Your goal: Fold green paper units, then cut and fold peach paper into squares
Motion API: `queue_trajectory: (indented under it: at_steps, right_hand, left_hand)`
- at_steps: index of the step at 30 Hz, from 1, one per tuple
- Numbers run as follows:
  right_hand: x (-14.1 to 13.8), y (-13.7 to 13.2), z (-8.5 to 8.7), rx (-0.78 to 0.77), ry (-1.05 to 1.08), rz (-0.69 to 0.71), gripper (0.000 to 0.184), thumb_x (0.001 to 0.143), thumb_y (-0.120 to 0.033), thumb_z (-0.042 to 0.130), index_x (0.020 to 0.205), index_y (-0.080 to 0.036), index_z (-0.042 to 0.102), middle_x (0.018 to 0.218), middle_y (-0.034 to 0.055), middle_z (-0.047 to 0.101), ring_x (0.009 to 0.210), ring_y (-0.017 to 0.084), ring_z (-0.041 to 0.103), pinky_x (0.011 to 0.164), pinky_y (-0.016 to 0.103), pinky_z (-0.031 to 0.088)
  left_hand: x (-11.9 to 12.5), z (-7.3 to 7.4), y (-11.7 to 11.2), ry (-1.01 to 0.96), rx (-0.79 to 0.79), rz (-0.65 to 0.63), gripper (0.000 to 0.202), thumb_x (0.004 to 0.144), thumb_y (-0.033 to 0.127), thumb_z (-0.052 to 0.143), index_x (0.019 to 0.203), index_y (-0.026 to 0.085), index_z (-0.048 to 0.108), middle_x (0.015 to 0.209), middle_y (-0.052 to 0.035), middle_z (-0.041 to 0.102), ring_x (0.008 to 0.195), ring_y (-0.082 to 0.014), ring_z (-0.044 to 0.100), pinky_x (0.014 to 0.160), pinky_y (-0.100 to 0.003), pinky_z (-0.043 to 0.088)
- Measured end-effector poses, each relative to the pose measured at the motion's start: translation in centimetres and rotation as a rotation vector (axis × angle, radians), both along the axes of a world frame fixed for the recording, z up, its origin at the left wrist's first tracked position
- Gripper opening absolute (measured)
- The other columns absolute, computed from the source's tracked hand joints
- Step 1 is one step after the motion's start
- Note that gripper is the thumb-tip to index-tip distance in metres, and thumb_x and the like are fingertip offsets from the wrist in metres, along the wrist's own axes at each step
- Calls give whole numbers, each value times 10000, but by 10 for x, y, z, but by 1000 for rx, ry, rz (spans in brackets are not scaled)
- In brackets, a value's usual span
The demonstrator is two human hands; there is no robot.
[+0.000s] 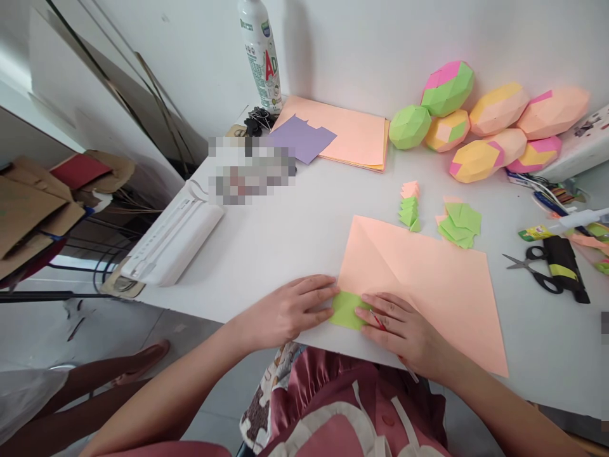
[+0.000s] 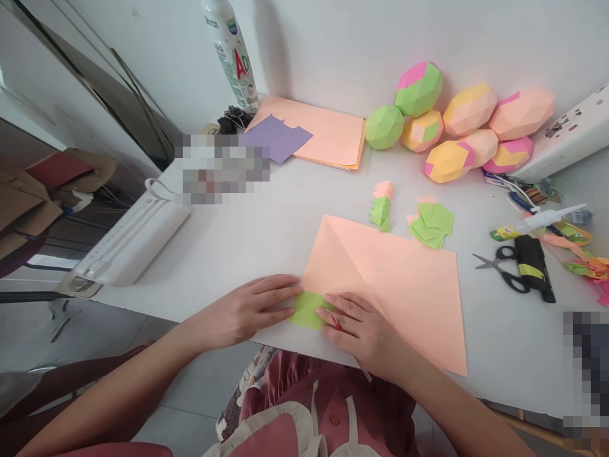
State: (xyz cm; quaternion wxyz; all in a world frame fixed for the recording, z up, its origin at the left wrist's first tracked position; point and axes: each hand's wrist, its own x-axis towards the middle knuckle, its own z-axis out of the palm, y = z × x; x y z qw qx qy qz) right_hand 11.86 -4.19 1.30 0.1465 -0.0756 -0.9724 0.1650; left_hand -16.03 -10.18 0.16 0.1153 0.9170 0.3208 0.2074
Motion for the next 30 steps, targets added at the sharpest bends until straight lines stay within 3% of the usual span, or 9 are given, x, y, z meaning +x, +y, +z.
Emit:
queue_trajectory:
  at_steps: [12, 17, 23, 30]
  right_hand:
    - [-1, 1, 1, 10, 4, 3, 308, 896, -42, 397, 1077, -162, 616, 1241, 70, 617, 1300, 227, 407, 1029, 452, 395]
    - [-1, 1, 1, 12, 3, 0, 302, 906, -56, 393, 1075, -166, 618, 1237, 73, 620, 1305, 222, 399, 1026, 451, 397]
    - [-1, 1, 0, 3, 0, -5, 295, 911, -60, 390, 1068, -162, 618, 1240, 78, 617, 1305, 221, 399, 1027, 452, 400]
    - [-2, 1, 2, -1, 3, -4, 302, 909, -55, 381, 1069, -162, 614, 1234, 83, 620, 1304, 220, 401, 1031, 457, 398]
  left_hand:
    - [1, 1, 1, -22, 27, -10, 338, 932, 80, 306, 1084, 65, 608, 1276, -177, 561, 1351, -272, 306, 1076, -445, 367]
    - [0, 2, 2, -46, -34, -62, 365, 968, 138, 276, 1112, 81, 607, 1301, -149, 552, 1364, -253, 290, 1114, -454, 315]
    - [0, 3, 3, -142, -115, -68, 414, 988, 197, 237, 1069, 95, 630, 1274, -154, 576, 1332, -242, 357, 1098, -443, 342]
    - [1, 2, 4, -145, -142, -72, 392, 981, 176, 257, 1075, 105, 632, 1279, -153, 571, 1341, -233, 345, 1094, -435, 351]
